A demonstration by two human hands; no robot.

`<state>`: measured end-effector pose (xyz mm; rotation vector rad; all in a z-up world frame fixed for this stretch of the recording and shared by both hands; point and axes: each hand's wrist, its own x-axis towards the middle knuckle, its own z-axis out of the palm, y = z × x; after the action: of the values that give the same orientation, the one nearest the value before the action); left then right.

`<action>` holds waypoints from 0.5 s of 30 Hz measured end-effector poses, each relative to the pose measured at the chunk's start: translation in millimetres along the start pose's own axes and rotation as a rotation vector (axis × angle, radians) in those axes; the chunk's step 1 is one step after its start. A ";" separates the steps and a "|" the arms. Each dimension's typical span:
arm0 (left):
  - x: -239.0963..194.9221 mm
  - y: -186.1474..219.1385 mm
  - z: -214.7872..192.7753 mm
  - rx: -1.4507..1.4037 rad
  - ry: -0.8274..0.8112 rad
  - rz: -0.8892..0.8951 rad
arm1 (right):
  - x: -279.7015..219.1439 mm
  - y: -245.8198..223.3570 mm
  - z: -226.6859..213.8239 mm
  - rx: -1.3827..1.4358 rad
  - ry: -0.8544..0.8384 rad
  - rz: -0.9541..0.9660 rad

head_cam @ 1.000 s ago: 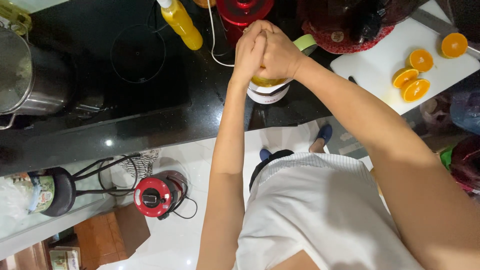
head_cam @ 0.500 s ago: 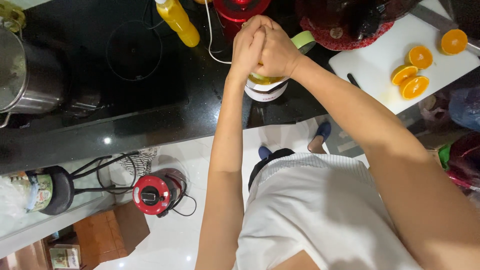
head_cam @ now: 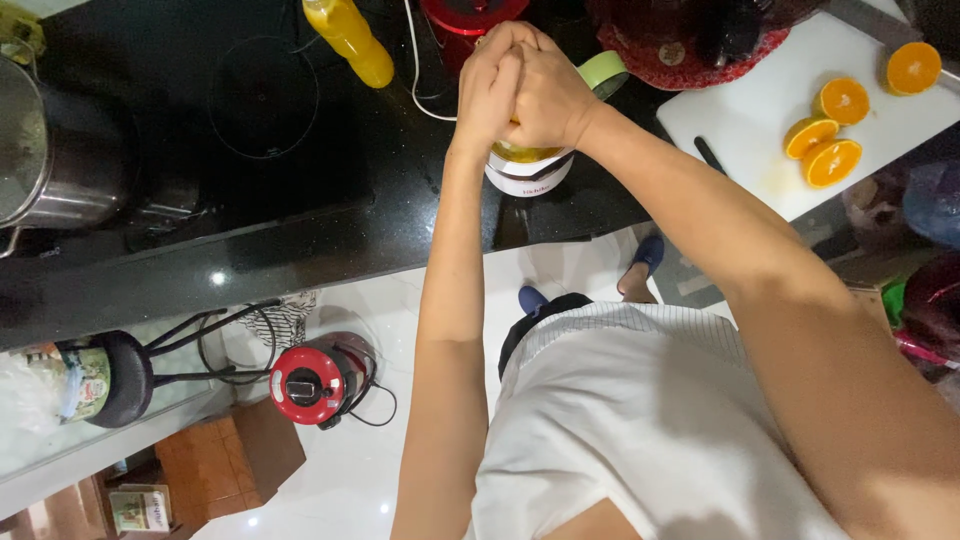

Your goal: Juice halved oranges using an electric juicer.

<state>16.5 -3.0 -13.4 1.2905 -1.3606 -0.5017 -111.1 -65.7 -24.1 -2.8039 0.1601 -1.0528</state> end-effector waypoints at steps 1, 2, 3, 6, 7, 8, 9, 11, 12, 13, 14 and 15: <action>-0.2 1.4 -1.4 0.000 -0.002 0.000 | 0.2 -0.6 -0.2 -0.001 0.001 0.002; -0.4 2.9 -2.9 -0.036 -0.010 0.009 | 0.6 -1.4 -0.4 -0.009 -0.001 0.004; -0.2 4.5 -4.4 -0.072 -0.017 0.017 | 1.3 -1.7 -0.8 -0.017 -0.003 0.004; 0.6 5.4 -3.4 -0.055 -0.025 -0.014 | 4.7 -4.3 -4.8 -0.012 0.035 -0.001; 0.9 5.8 -4.0 -0.057 -0.025 -0.014 | 3.6 -4.1 -4.5 -0.013 0.034 0.000; 1.2 6.1 -4.6 -0.074 -0.033 0.006 | 2.5 -3.8 -4.1 -0.005 0.027 0.009; 1.9 6.5 -6.3 -0.088 -0.041 0.027 | 2.4 -3.7 -3.1 0.004 0.022 0.017; 3.7 2.0 -7.1 -0.095 -0.054 0.022 | 3.4 -4.3 -2.8 0.023 0.008 0.032; 4.3 -0.2 -7.3 -0.104 -0.067 0.017 | 3.6 -4.8 -2.7 0.041 -0.007 0.046; 5.0 -0.3 -7.5 -0.105 -0.068 0.018 | 3.6 -5.2 -2.9 0.039 -0.008 0.047; 5.8 -0.4 -7.7 -0.122 -0.081 0.016 | 3.7 -5.5 -3.1 0.026 0.002 0.049; 6.8 -0.6 -7.8 -0.139 -0.093 0.014 | 3.9 -5.6 -3.4 0.013 0.012 0.050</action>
<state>25.3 -6.2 -9.0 1.1559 -1.3857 -0.6421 -110.2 -61.1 -18.1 -2.7679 0.2232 -1.0553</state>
